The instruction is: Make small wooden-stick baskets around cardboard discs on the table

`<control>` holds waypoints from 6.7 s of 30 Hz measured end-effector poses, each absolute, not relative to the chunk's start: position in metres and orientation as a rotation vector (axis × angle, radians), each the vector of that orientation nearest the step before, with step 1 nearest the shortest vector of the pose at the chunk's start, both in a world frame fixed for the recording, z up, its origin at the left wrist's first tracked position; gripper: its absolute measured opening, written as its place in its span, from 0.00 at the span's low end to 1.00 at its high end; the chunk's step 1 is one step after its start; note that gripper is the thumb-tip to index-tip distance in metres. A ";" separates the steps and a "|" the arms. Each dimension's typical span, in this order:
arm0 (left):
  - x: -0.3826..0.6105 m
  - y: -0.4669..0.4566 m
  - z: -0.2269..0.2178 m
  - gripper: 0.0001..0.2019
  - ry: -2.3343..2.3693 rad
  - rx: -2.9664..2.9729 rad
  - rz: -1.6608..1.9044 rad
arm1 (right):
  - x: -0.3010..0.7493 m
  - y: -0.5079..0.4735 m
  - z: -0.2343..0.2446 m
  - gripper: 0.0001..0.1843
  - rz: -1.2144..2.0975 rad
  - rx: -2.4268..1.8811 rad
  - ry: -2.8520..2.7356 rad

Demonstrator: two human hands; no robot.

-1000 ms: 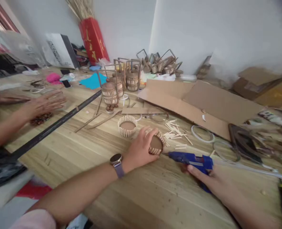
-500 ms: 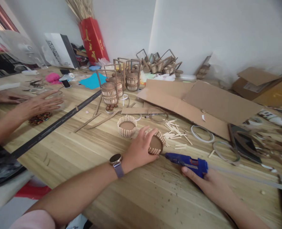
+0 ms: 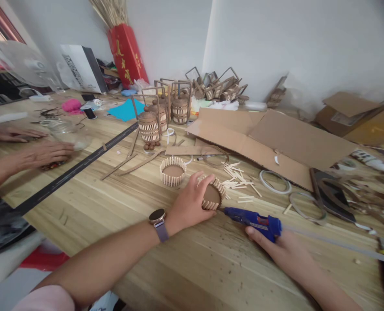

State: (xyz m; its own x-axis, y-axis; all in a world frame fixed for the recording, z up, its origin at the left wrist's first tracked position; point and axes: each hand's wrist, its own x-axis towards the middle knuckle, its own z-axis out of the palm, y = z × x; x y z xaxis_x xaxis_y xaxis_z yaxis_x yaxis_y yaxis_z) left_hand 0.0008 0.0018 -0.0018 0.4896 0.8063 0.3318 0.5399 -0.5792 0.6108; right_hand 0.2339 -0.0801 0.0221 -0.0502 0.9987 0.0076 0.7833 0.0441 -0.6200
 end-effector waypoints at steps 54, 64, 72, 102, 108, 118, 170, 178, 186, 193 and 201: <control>0.000 0.003 -0.002 0.48 1.076 2.302 0.830 | 0.250 -0.097 0.047 0.27 1.160 -1.875 -2.204; 0.001 0.002 -0.003 0.48 1.085 2.290 0.830 | 0.273 -0.015 0.013 0.19 0.062 -1.594 -2.505; 0.001 0.002 -0.002 0.48 1.074 2.296 0.821 | 0.264 -0.015 0.004 0.16 0.031 -1.626 -2.447; 0.001 0.004 -0.004 0.46 1.048 2.296 0.845 | 0.200 -0.044 0.022 0.11 0.312 -1.418 -2.244; 0.001 0.003 -0.003 0.45 1.052 2.307 0.846 | 0.202 -0.042 0.016 0.12 -0.123 -1.316 -2.373; 0.001 0.004 -0.003 0.47 1.013 2.296 0.855 | 0.198 -0.042 0.014 0.14 -0.295 -1.273 -2.356; 0.001 -0.001 0.000 0.48 1.157 2.253 0.864 | 0.260 -0.099 0.017 0.25 1.122 -1.762 -1.183; 0.001 -0.001 0.001 0.47 1.170 2.255 0.848 | 0.245 -0.095 0.020 0.28 1.116 -1.765 -1.336; 0.001 -0.001 0.001 0.46 1.159 2.264 0.863 | 0.230 -0.089 0.024 0.24 0.801 -1.756 -1.678; 0.002 -0.001 0.001 0.46 1.162 2.265 0.848 | 0.233 -0.092 0.013 0.29 0.696 -1.798 -1.831; 0.002 -0.001 0.002 0.46 1.160 2.267 0.848 | 0.231 -0.094 0.000 0.28 0.596 -1.851 -1.773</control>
